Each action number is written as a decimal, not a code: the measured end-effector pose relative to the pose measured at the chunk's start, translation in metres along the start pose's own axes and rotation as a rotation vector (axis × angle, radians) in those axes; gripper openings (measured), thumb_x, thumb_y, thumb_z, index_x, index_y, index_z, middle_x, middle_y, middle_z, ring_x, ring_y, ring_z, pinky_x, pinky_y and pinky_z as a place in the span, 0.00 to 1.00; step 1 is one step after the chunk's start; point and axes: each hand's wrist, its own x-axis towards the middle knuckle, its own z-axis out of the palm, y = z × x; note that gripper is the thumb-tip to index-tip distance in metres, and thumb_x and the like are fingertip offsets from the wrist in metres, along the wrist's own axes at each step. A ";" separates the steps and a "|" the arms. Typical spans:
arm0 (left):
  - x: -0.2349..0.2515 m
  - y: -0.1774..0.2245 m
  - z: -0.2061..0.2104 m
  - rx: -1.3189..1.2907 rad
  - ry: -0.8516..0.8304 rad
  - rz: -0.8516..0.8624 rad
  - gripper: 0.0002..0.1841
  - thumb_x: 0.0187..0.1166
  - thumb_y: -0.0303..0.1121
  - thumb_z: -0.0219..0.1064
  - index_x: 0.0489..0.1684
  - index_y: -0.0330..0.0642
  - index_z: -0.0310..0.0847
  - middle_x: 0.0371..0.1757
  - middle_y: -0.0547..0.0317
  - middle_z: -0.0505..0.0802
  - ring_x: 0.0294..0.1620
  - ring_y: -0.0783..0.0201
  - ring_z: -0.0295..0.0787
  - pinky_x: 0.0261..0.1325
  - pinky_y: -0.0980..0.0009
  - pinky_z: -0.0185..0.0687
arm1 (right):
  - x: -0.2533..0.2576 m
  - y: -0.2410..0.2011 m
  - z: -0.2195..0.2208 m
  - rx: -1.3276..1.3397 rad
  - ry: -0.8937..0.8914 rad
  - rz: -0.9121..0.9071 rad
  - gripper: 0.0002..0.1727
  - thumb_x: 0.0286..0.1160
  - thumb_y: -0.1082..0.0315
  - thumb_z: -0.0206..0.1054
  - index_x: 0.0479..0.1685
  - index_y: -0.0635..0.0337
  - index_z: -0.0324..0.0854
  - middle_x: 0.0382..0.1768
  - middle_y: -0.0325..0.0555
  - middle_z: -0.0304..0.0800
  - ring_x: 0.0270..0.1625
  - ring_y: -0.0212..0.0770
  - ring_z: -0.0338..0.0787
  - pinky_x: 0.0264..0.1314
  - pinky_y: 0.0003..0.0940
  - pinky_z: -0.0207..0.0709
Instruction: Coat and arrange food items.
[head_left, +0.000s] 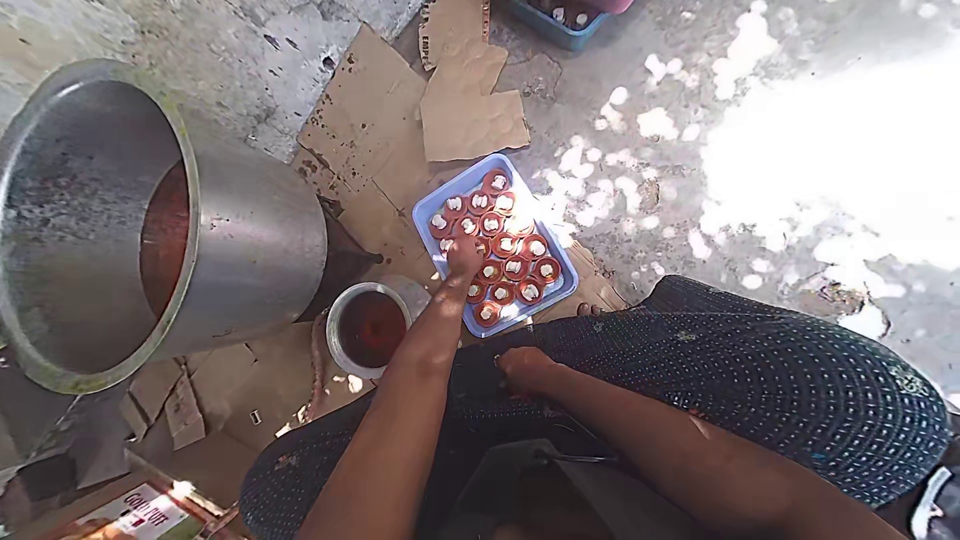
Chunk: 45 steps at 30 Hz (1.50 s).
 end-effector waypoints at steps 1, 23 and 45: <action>0.001 0.001 0.001 0.014 -0.004 -0.005 0.15 0.78 0.37 0.70 0.58 0.44 0.91 0.65 0.43 0.91 0.70 0.42 0.87 0.70 0.37 0.81 | 0.000 0.001 0.000 0.011 0.001 -0.002 0.18 0.85 0.56 0.65 0.54 0.64 0.83 0.53 0.62 0.90 0.61 0.64 0.90 0.57 0.68 0.81; -0.018 -0.016 0.007 0.032 0.090 0.129 0.24 0.91 0.33 0.50 0.84 0.52 0.74 0.71 0.43 0.90 0.73 0.42 0.86 0.73 0.39 0.80 | 0.001 -0.003 0.000 -0.012 -0.001 0.031 0.19 0.84 0.55 0.66 0.54 0.65 0.84 0.54 0.64 0.90 0.61 0.65 0.90 0.57 0.70 0.82; -0.038 0.044 -0.014 -0.515 0.188 0.043 0.16 0.72 0.40 0.73 0.53 0.41 0.91 0.45 0.47 0.95 0.49 0.50 0.93 0.57 0.44 0.87 | 0.002 -0.005 0.000 0.013 0.046 0.007 0.17 0.85 0.59 0.63 0.56 0.66 0.83 0.57 0.66 0.88 0.64 0.66 0.88 0.58 0.71 0.80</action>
